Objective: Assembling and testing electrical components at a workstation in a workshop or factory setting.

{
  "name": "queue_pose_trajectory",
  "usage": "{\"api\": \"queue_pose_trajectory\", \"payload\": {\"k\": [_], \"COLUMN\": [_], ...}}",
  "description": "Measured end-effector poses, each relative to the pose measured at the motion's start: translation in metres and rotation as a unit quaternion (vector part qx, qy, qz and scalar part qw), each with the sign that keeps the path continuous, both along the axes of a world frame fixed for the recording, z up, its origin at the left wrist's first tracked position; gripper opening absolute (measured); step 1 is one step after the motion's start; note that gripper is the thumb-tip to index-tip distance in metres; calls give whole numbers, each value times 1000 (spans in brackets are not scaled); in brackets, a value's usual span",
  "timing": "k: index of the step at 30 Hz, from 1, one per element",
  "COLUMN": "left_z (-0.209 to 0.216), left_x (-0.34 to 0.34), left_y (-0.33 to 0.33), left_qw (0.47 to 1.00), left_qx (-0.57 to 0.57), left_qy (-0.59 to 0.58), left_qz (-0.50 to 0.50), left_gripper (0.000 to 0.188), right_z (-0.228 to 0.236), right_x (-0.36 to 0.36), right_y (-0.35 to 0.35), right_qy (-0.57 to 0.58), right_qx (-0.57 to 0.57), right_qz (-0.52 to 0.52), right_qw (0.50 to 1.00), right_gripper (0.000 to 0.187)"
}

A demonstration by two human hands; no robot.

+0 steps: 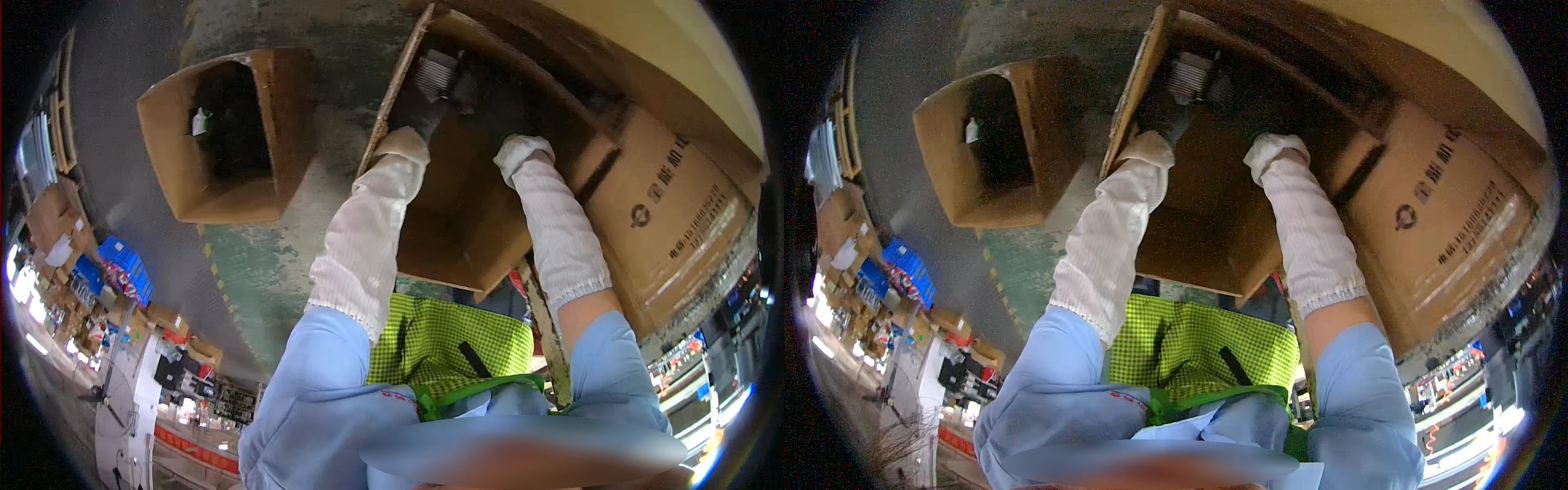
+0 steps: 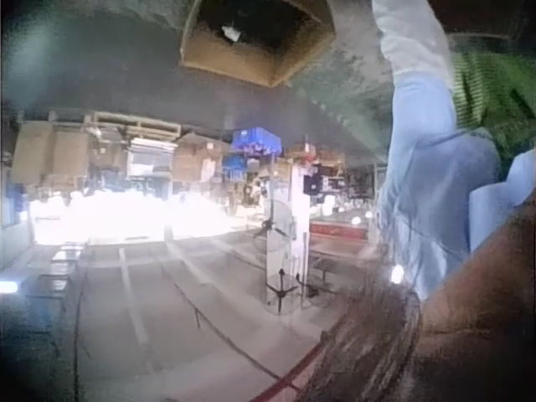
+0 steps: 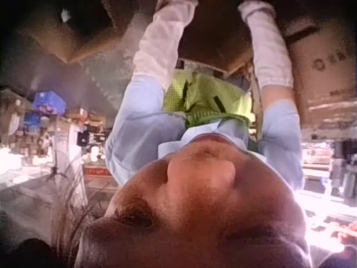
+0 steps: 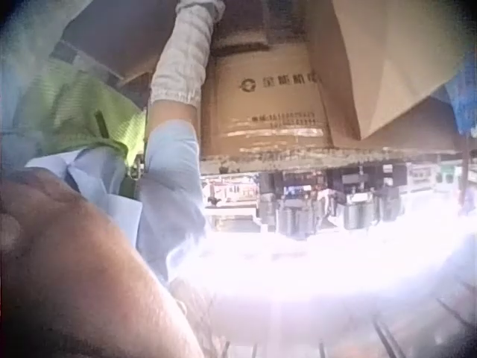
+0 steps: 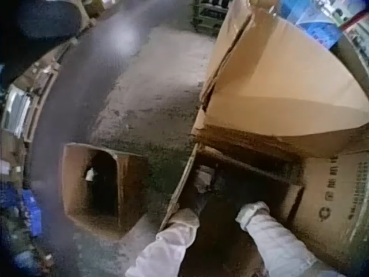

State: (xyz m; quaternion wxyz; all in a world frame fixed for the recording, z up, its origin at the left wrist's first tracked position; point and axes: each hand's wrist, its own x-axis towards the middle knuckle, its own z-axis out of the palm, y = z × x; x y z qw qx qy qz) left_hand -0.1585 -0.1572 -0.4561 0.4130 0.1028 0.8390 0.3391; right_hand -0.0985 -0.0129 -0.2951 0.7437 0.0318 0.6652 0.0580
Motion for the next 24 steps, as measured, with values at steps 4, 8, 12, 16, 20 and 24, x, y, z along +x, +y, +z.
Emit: {"api": "queue_pose_trajectory", "payload": {"k": [4,8,12,16,20,24], "left_z": [-12,-51,-84,-102,-73,-68], "left_x": [17,33,43,42,124,94], "left_y": [22,13,16,-11,-45,-57], "left_qw": [919,932,952,961,982,976], "left_qx": [-48,-62,-35,-52,1,-20], "left_qy": [386,354,303,272,185,216], "left_qz": [-69,-46,-14,14,27,-12], "left_gripper": [41,39,37,34,32,32], "right_z": [-88,-61,-77,-69,-74,-32], "right_x": [53,9,30,19,78,50], "right_y": [16,1,14,-10,5,-31], "right_qy": [86,-14,37,-10,52,37], "right_qx": [-83,-71,-47,-112,-57,-93], "right_qz": [18,10,-71,40,-79,-37], "right_qw": [993,997,996,993,994,994], "right_gripper": [36,36,30,29,21,31]}}
